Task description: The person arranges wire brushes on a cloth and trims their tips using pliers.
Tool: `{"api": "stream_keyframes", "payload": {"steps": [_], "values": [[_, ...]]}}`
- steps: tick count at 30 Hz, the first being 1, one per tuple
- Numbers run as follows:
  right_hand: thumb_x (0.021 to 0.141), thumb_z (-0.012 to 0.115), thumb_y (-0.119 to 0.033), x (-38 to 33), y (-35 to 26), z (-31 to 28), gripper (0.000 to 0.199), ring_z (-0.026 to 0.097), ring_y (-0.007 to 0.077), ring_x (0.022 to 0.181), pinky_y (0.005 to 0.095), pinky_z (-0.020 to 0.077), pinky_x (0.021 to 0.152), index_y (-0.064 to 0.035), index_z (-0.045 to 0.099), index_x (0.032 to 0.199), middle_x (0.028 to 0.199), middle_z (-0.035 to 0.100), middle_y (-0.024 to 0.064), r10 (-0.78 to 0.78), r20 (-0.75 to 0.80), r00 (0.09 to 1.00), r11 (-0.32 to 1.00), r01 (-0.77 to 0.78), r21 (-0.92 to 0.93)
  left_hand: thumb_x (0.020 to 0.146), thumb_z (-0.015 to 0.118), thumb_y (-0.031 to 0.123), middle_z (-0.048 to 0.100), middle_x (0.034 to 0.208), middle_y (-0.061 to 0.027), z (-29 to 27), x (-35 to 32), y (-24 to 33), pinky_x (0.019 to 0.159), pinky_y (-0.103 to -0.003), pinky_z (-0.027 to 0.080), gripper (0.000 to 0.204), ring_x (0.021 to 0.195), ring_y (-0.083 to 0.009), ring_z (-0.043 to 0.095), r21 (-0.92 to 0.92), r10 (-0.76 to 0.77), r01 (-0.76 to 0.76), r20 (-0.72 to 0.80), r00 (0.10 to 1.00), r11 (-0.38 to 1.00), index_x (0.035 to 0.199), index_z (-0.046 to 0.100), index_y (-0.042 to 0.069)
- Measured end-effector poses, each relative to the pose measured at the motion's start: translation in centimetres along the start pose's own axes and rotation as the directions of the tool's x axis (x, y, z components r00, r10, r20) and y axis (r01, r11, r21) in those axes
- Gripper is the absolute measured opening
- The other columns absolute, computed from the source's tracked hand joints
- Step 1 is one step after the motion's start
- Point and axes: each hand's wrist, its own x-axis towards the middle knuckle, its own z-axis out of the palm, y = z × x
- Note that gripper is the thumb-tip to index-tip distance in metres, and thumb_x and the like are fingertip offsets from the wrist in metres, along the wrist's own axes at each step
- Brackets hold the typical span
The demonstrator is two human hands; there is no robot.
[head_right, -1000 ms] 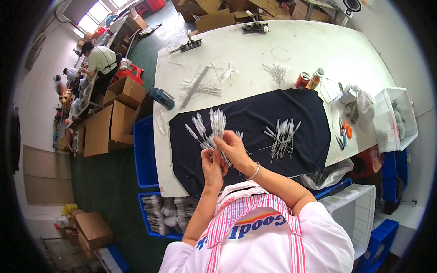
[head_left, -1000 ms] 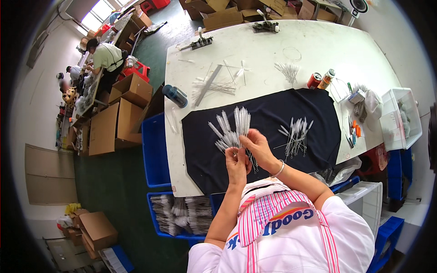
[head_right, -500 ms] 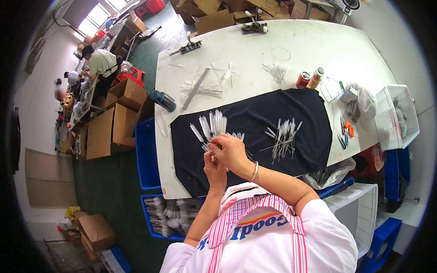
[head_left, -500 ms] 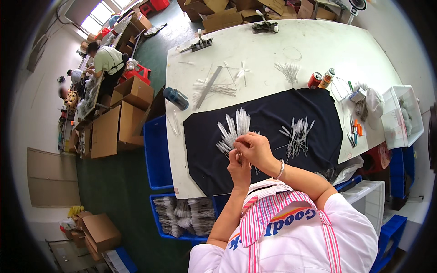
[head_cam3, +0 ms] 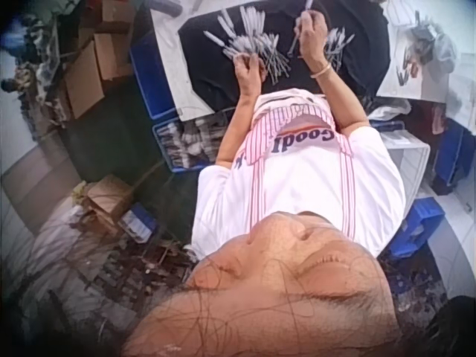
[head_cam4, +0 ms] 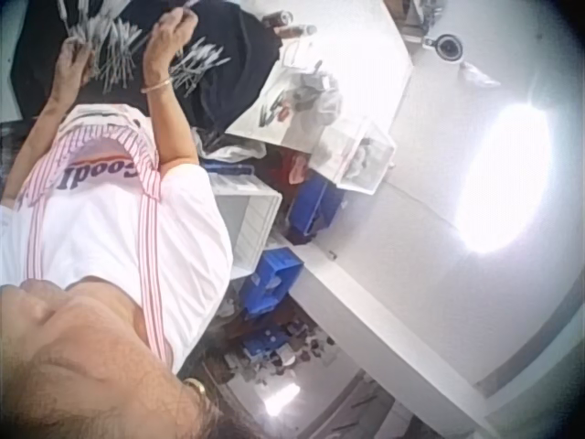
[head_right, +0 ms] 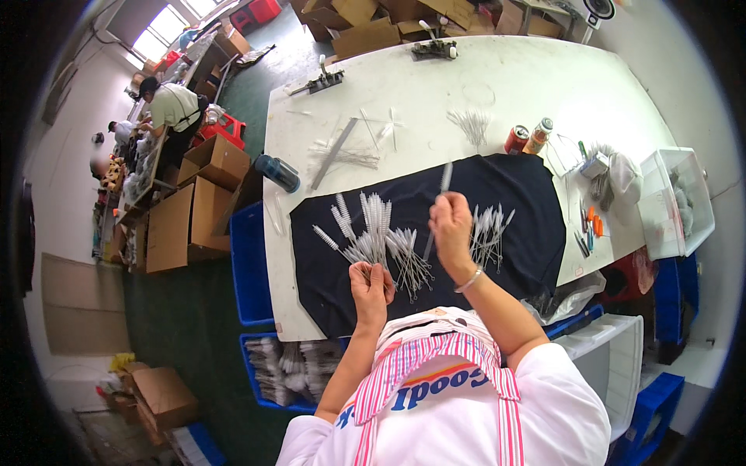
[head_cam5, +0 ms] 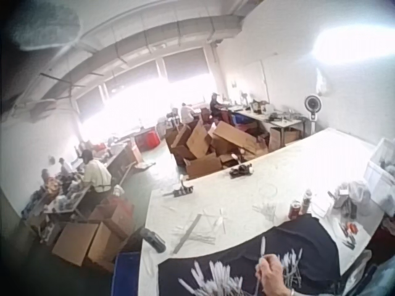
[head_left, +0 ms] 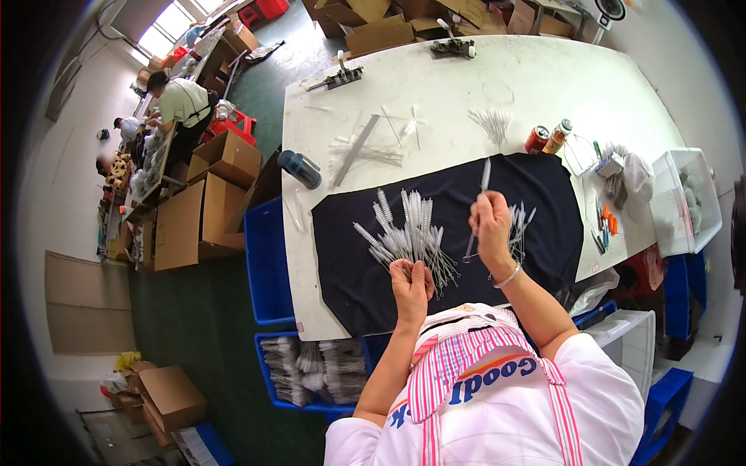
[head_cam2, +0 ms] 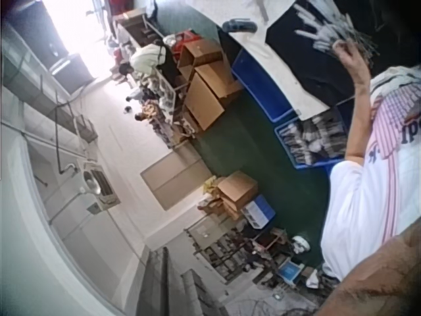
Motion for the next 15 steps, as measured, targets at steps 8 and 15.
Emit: {"api": "stream_keyframes", "payload": {"steps": [8,15], "values": [[0.081,0.058,-0.032,2.9,8.2,-14.4,0.035,0.059,0.0207,0.074,0.0304,0.0459,0.068,0.0001,0.059,0.095,0.081,0.062,0.012,-0.015,0.049,0.999,0.234,0.051,-0.971,0.092,0.046,0.013,0.046,0.06,-0.0049,0.4,0.3,0.9,0.035,-0.019,0.03,0.017,0.04,-0.0075,0.04,-0.107,-0.001,0.018,0.16,0.987,0.994,0.092,0.029,0.011],[0.083,0.058,-0.018,-3.1,1.1,-1.2,0.025,0.048,0.004,0.073,0.0198,0.0407,0.065,-0.0015,0.055,0.101,0.083,0.053,-0.0015,0.283,0.526,0.802,0.959,-0.241,-0.149,0.091,0.047,0.014,0.051,0.064,-0.0033,1.1,-0.1,0.1,0.039,-0.017,0.033,0.021,0.045,-0.0059,0.043,0.041,-0.001,-0.007,0.183,0.983,0.999,0.101,0.031,0.006]]}}
